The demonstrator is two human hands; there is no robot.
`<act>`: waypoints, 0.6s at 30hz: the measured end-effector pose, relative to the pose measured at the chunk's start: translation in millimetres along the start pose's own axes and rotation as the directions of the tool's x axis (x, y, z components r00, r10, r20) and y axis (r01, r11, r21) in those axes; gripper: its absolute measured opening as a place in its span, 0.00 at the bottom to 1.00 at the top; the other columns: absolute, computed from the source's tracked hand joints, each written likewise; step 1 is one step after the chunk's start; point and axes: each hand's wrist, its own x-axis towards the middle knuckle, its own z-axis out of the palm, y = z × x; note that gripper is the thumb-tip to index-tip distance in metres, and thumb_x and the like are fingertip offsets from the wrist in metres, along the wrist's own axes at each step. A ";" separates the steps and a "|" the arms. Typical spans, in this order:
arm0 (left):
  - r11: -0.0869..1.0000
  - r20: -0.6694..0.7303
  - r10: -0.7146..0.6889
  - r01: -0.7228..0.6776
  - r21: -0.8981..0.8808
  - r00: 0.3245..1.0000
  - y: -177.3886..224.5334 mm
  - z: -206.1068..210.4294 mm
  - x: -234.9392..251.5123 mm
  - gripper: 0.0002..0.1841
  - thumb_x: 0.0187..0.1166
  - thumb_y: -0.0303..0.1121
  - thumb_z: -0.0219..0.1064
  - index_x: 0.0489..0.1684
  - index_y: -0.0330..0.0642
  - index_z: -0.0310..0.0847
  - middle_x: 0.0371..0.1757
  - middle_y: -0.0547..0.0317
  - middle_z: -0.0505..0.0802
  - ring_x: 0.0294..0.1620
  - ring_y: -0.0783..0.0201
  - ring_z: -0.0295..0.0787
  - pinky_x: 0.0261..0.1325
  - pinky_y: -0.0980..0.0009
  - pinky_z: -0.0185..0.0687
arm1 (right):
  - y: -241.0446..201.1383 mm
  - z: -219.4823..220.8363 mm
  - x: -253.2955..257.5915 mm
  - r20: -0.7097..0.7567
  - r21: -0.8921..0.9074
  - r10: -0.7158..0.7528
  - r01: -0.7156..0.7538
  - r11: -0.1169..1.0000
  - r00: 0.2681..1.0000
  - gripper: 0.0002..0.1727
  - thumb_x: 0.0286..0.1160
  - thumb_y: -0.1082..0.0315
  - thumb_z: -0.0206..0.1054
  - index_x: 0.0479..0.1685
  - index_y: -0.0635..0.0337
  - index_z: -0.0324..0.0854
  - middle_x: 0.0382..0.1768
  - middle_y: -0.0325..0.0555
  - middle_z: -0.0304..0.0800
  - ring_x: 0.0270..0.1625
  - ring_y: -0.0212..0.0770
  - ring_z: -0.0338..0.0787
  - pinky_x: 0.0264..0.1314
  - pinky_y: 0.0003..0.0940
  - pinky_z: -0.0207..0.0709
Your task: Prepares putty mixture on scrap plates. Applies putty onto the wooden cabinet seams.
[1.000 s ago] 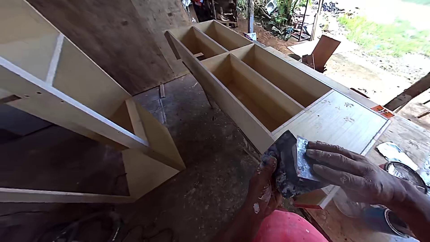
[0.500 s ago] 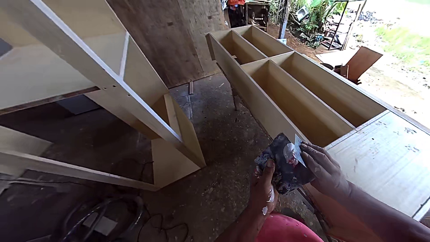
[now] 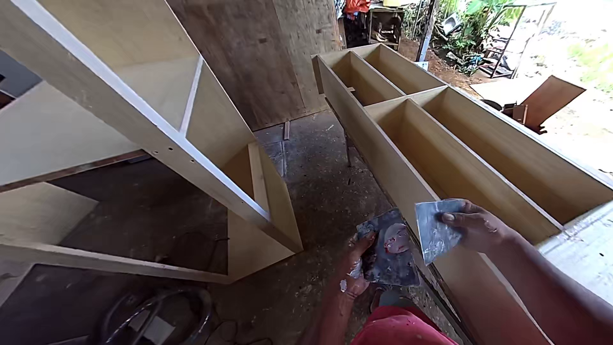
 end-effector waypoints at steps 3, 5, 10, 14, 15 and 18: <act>0.994 0.013 -0.102 0.102 -0.034 0.995 20.7 3.2 40.0 0.08 0.86 0.29 0.57 0.52 0.37 0.80 0.37 0.50 0.95 0.36 0.61 0.96 0.42 0.64 0.94 | -1.3 -13.0 59.0 0.095 0.011 0.109 -0.111 0.994 0.989 0.07 0.73 0.67 0.73 0.47 0.48 0.92 0.44 0.40 0.98 0.46 0.34 0.96 0.55 0.35 0.91; 0.988 0.098 -0.100 0.111 -0.105 0.990 34.2 2.4 67.1 0.08 0.82 0.29 0.61 0.49 0.37 0.83 0.38 0.47 0.96 0.37 0.59 0.96 0.44 0.62 0.94 | -6.3 -32.4 92.7 0.185 0.001 0.194 -0.198 0.980 0.963 0.08 0.75 0.68 0.71 0.47 0.49 0.91 0.43 0.39 0.97 0.46 0.33 0.96 0.55 0.34 0.91; 0.990 0.049 -0.099 0.103 -0.099 0.994 57.8 -2.4 126.8 0.08 0.85 0.28 0.57 0.50 0.36 0.81 0.38 0.47 0.95 0.37 0.59 0.96 0.44 0.62 0.94 | -27.3 -80.6 131.3 -0.080 -0.367 0.404 -0.404 0.838 0.911 0.05 0.71 0.71 0.69 0.42 0.56 0.88 0.37 0.40 0.95 0.39 0.32 0.94 0.47 0.33 0.91; 0.997 0.073 -0.069 0.066 0.035 0.995 80.0 -8.3 170.1 0.12 0.87 0.31 0.55 0.57 0.35 0.79 0.42 0.48 0.95 0.42 0.59 0.96 0.49 0.60 0.94 | -25.1 -95.8 115.3 -0.430 -0.431 0.253 -0.443 0.786 0.867 0.11 0.74 0.71 0.68 0.53 0.60 0.86 0.44 0.43 0.94 0.45 0.36 0.93 0.52 0.36 0.90; 0.996 0.084 -0.073 0.068 0.058 0.994 86.5 -11.2 182.8 0.12 0.87 0.32 0.55 0.58 0.36 0.79 0.43 0.48 0.95 0.42 0.59 0.96 0.49 0.60 0.94 | -22.2 -96.9 106.8 -0.446 -0.316 0.156 -0.319 0.894 0.881 0.13 0.73 0.69 0.67 0.55 0.58 0.87 0.46 0.43 0.95 0.46 0.36 0.94 0.52 0.37 0.90; 0.980 0.125 -0.198 0.195 0.041 0.972 102.9 -24.4 225.1 0.14 0.87 0.35 0.56 0.60 0.38 0.79 0.47 0.48 0.95 0.47 0.58 0.95 0.53 0.60 0.92 | 4.7 -82.4 82.5 -0.624 0.008 -0.039 0.057 0.998 0.780 0.17 0.66 0.57 0.78 0.54 0.47 0.90 0.48 0.41 0.97 0.48 0.37 0.96 0.51 0.40 0.92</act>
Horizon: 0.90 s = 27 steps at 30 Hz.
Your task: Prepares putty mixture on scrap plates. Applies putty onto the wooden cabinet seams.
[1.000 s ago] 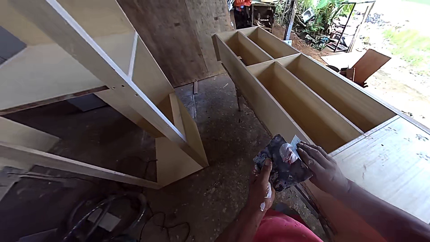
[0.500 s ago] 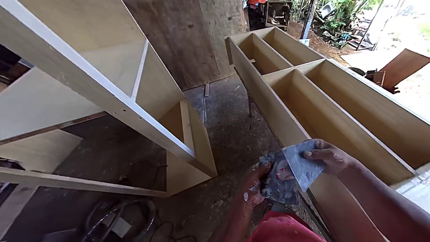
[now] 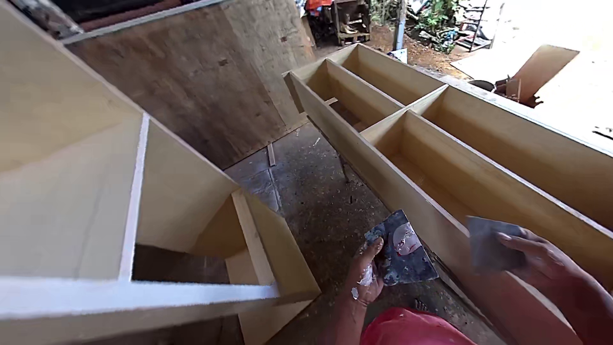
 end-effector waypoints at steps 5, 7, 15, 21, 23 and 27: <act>0.945 0.192 -0.326 0.320 0.059 0.926 38.3 -19.5 74.2 0.16 0.90 0.40 0.51 0.57 0.41 0.81 0.46 0.50 0.95 0.46 0.58 0.94 0.51 0.60 0.92 | 90.6 51.3 -56.6 -0.278 0.348 -0.019 0.119 0.930 0.960 0.24 0.64 0.40 0.77 0.58 0.36 0.90 0.54 0.40 0.96 0.54 0.43 0.96 0.49 0.52 0.93; 0.906 0.243 -0.421 0.391 0.165 0.874 57.3 -21.5 99.9 0.17 0.92 0.42 0.48 0.55 0.44 0.82 0.45 0.52 0.95 0.44 0.60 0.94 0.48 0.62 0.91 | 128.0 86.5 -70.7 -0.417 0.413 -0.002 0.192 0.890 0.909 0.21 0.67 0.39 0.74 0.54 0.36 0.91 0.53 0.38 0.97 0.54 0.41 0.96 0.51 0.51 0.93; 0.795 0.594 -0.595 0.508 0.332 0.542 36.3 15.3 163.0 0.19 0.84 0.50 0.61 0.59 0.48 0.88 0.53 0.51 0.95 0.53 0.59 0.94 0.56 0.58 0.92 | 191.1 160.1 -111.5 -0.769 0.288 -0.165 0.565 0.773 0.617 0.20 0.73 0.65 0.73 0.65 0.52 0.86 0.56 0.55 0.94 0.54 0.53 0.95 0.54 0.58 0.91; 0.626 0.509 -0.767 0.626 0.464 0.390 -21.1 62.7 151.3 0.21 0.91 0.45 0.47 0.63 0.42 0.82 0.55 0.45 0.93 0.56 0.53 0.93 0.59 0.52 0.90 | 190.1 163.5 -154.4 -0.928 -0.092 -0.272 0.551 0.830 0.256 0.19 0.74 0.69 0.71 0.65 0.51 0.86 0.57 0.52 0.93 0.51 0.51 0.96 0.47 0.53 0.94; 0.590 0.452 -0.804 0.609 0.530 0.385 -37.2 78.8 145.3 0.23 0.94 0.42 0.41 0.65 0.39 0.78 0.54 0.43 0.93 0.55 0.52 0.93 0.59 0.52 0.90 | 186.0 159.6 -163.3 -0.952 -0.156 -0.269 0.522 0.839 0.148 0.18 0.72 0.70 0.70 0.62 0.53 0.88 0.55 0.52 0.93 0.50 0.50 0.96 0.47 0.52 0.94; 0.556 0.377 -0.828 0.529 0.641 0.414 -63.6 107.7 144.3 0.22 0.95 0.41 0.42 0.64 0.34 0.77 0.50 0.43 0.93 0.50 0.53 0.94 0.56 0.54 0.91 | 167.8 134.6 -169.2 -0.941 -0.280 -0.330 0.372 0.885 0.076 0.17 0.73 0.67 0.70 0.60 0.51 0.89 0.54 0.45 0.95 0.50 0.45 0.97 0.47 0.45 0.95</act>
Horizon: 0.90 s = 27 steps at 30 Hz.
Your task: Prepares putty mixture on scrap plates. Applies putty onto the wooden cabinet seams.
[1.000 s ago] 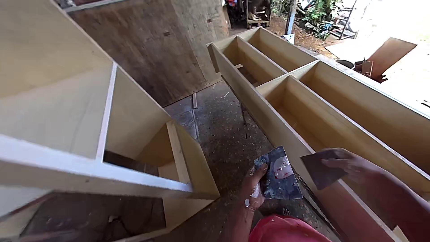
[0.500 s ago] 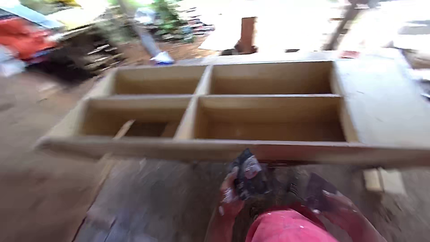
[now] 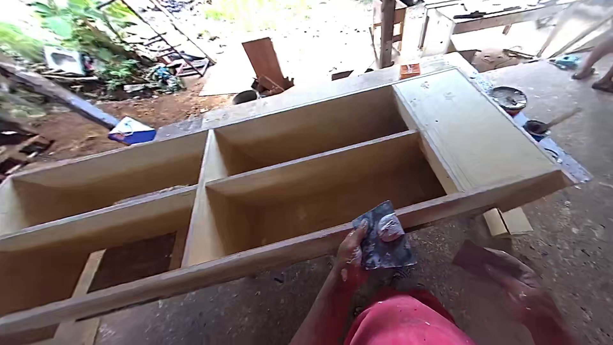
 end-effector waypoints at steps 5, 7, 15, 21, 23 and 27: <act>1.000 -0.057 0.002 -0.002 -0.006 0.998 5.8 14.8 31.3 0.20 0.95 0.41 0.44 0.65 0.35 0.75 0.48 0.46 0.93 0.48 0.56 0.94 0.55 0.57 0.91 | -5.8 4.3 52.2 0.164 -0.173 -0.096 0.125 0.977 0.982 0.17 0.79 0.68 0.65 0.64 0.49 0.88 0.58 0.38 0.94 0.54 0.38 0.95 0.51 0.36 0.94; 1.000 -0.046 0.005 -0.006 -0.013 0.999 9.9 13.1 37.9 0.20 0.96 0.41 0.43 0.66 0.35 0.74 0.49 0.46 0.93 0.50 0.56 0.93 0.57 0.56 0.90 | -12.2 13.2 67.8 0.258 -0.255 -0.133 0.200 0.946 0.957 0.17 0.82 0.71 0.61 0.65 0.49 0.86 0.60 0.35 0.93 0.57 0.36 0.94 0.56 0.35 0.93; 0.999 -0.101 -0.022 0.026 0.036 0.995 39.6 1.3 74.0 0.19 0.95 0.41 0.45 0.65 0.35 0.73 0.46 0.48 0.92 0.47 0.58 0.93 0.55 0.59 0.90 | -24.7 45.6 98.8 0.447 -0.517 -0.396 0.593 0.617 0.802 0.17 0.84 0.72 0.59 0.62 0.56 0.89 0.66 0.48 0.88 0.74 0.39 0.84 0.80 0.33 0.77; 0.985 -0.048 -0.068 0.075 0.153 0.997 79.7 -24.0 94.7 0.20 0.95 0.44 0.47 0.66 0.38 0.76 0.47 0.47 0.93 0.47 0.57 0.93 0.53 0.59 0.91 | -58.0 128.5 99.2 0.530 -0.714 -0.472 0.671 0.200 0.704 0.18 0.84 0.70 0.53 0.61 0.51 0.89 0.64 0.49 0.92 0.75 0.49 0.85 0.77 0.47 0.80; 0.973 -0.012 -0.092 0.093 0.209 0.996 98.0 -34.5 100.2 0.20 0.95 0.43 0.47 0.64 0.38 0.77 0.45 0.48 0.93 0.45 0.58 0.93 0.51 0.60 0.91 | -61.5 166.4 99.7 0.551 -0.755 -0.458 0.650 0.082 0.697 0.18 0.83 0.69 0.56 0.62 0.47 0.89 0.64 0.48 0.92 0.74 0.53 0.85 0.73 0.52 0.81; 0.945 0.135 -0.124 0.076 0.319 0.983 132.3 -54.5 110.8 0.18 0.95 0.41 0.47 0.58 0.38 0.80 0.40 0.52 0.93 0.40 0.63 0.93 0.48 0.65 0.91 | -54.8 238.4 105.6 0.518 -0.829 -0.428 0.559 -0.036 0.740 0.20 0.78 0.70 0.59 0.63 0.43 0.89 0.65 0.45 0.92 0.74 0.56 0.85 0.63 0.56 0.85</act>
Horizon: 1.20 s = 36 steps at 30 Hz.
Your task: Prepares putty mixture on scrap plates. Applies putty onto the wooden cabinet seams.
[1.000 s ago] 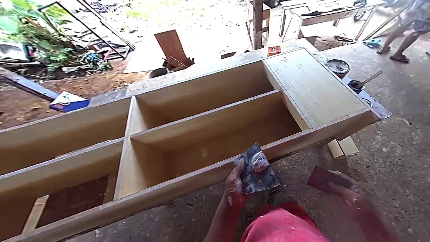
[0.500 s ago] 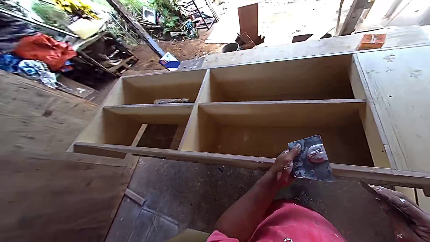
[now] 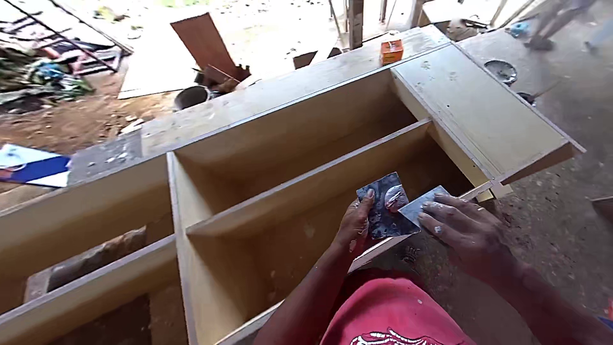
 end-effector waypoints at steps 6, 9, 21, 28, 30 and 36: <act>0.996 0.102 -0.027 0.017 0.093 0.994 17.6 -25.3 -1.0 0.19 0.95 0.41 0.47 0.57 0.38 0.81 0.40 0.52 0.93 0.41 0.63 0.92 0.50 0.64 0.91 | -43.5 26.0 20.6 0.055 -0.061 0.076 -0.073 0.995 0.996 0.23 0.71 0.75 0.60 0.59 0.42 0.91 0.62 0.42 0.94 0.71 0.53 0.88 0.63 0.54 0.85; 0.997 0.108 -0.045 0.038 0.067 0.993 19.7 -28.1 -0.4 0.19 0.95 0.40 0.46 0.58 0.38 0.80 0.39 0.53 0.93 0.41 0.63 0.92 0.49 0.65 0.91 | -40.5 17.5 36.5 -0.011 -0.051 0.118 -0.119 0.992 0.993 0.23 0.72 0.75 0.58 0.57 0.44 0.93 0.61 0.44 0.94 0.70 0.52 0.89 0.62 0.52 0.87; 1.000 0.133 -0.006 0.005 0.005 0.991 23.3 -17.4 9.6 0.18 0.95 0.39 0.47 0.55 0.37 0.81 0.37 0.51 0.92 0.38 0.62 0.92 0.48 0.65 0.91 | -12.8 10.6 64.1 0.094 -0.049 0.030 -0.025 0.998 0.995 0.22 0.70 0.76 0.59 0.56 0.44 0.93 0.63 0.42 0.93 0.72 0.49 0.87 0.67 0.53 0.85; 0.999 0.064 0.013 -0.016 0.047 0.998 20.6 -19.6 16.3 0.19 0.94 0.43 0.49 0.57 0.40 0.81 0.39 0.52 0.92 0.39 0.62 0.91 0.48 0.64 0.89 | -15.8 10.8 48.5 0.142 0.001 -0.036 0.036 0.999 0.989 0.23 0.73 0.75 0.58 0.59 0.44 0.91 0.63 0.41 0.93 0.72 0.50 0.87 0.67 0.53 0.84; 0.998 0.055 0.003 -0.006 0.063 0.998 15.4 -22.0 18.4 0.19 0.94 0.43 0.48 0.58 0.39 0.81 0.39 0.52 0.92 0.39 0.62 0.91 0.48 0.64 0.90 | -14.7 8.0 51.7 0.111 0.044 -0.023 0.018 0.999 0.994 0.21 0.75 0.75 0.56 0.56 0.45 0.92 0.61 0.40 0.94 0.70 0.47 0.89 0.66 0.49 0.86; 1.000 0.076 -0.009 0.008 0.016 0.997 16.8 -15.5 10.6 0.20 0.94 0.44 0.48 0.55 0.40 0.82 0.38 0.52 0.92 0.39 0.62 0.91 0.47 0.65 0.90 | -5.2 12.4 71.5 0.077 0.008 0.017 -0.018 1.000 0.997 0.23 0.73 0.76 0.57 0.58 0.48 0.93 0.66 0.44 0.91 0.74 0.48 0.86 0.72 0.51 0.82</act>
